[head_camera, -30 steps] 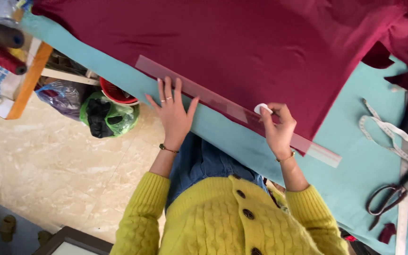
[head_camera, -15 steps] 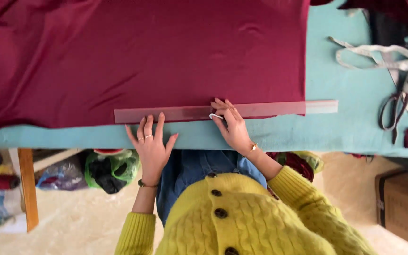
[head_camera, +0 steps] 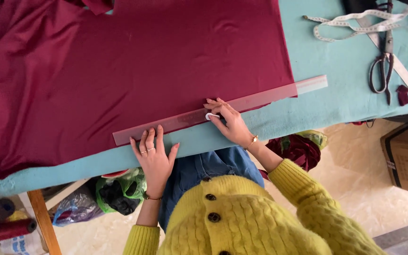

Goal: Measuring, marking, and cutting maroon fabric on a cutting table using a ruler, chalk, and scissors.

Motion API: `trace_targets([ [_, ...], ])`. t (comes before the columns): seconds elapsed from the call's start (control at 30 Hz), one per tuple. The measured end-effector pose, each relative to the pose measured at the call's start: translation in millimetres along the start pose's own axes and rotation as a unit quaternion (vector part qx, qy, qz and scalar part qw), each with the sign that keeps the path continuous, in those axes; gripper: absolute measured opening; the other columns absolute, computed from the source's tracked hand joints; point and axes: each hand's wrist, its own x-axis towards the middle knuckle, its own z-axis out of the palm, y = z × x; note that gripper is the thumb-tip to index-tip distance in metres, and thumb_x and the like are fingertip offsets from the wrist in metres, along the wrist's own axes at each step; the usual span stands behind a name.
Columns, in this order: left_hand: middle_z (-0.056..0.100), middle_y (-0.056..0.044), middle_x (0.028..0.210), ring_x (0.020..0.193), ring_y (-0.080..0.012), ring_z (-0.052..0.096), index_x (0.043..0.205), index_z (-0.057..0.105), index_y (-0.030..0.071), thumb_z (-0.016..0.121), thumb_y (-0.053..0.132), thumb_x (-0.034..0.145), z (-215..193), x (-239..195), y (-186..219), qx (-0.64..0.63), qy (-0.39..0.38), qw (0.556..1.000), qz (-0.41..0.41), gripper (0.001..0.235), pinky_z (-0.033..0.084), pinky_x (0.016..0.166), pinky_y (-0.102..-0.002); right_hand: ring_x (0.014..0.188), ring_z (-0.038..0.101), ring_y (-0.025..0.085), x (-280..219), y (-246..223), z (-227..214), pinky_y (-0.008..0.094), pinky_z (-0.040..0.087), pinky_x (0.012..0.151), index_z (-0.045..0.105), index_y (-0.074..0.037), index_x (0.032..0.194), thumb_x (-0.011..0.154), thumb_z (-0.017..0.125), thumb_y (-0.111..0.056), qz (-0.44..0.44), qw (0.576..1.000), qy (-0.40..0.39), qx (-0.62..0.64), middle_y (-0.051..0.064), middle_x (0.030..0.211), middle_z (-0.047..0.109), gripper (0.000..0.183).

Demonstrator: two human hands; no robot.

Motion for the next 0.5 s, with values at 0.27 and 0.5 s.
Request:
trace_targets([
  [0.27,0.053,-0.012,0.141,0.133,-0.0294,0.049,0.146,0.059,0.012,0.046,0.063,0.102,1.1,0.0,1.6,-0.011,-0.010,1.000,-0.014,0.068,0.032,0.118,-0.064,0.120,0.067,0.041,2.8,-3.0,-2.9,0.055,0.044,0.112,0.063,0.002,0.095,0.097,0.070,-0.003,-0.014,1.000,-0.021,0.011,0.020,0.116,0.075,0.009],
  [0.5,0.054,-0.011,0.144,0.136,-0.0307,0.050,0.145,0.059,0.013,0.047,0.063,0.100,8.3,-0.9,3.7,-0.027,-0.015,0.999,-0.045,0.068,0.031,0.119,-0.064,0.121,0.067,0.041,5.0,-9.9,-3.2,0.054,0.042,0.114,0.061,0.002,0.094,0.097,0.069,0.001,-0.003,1.000,-0.029,0.007,0.020,0.116,0.075,0.009],
])
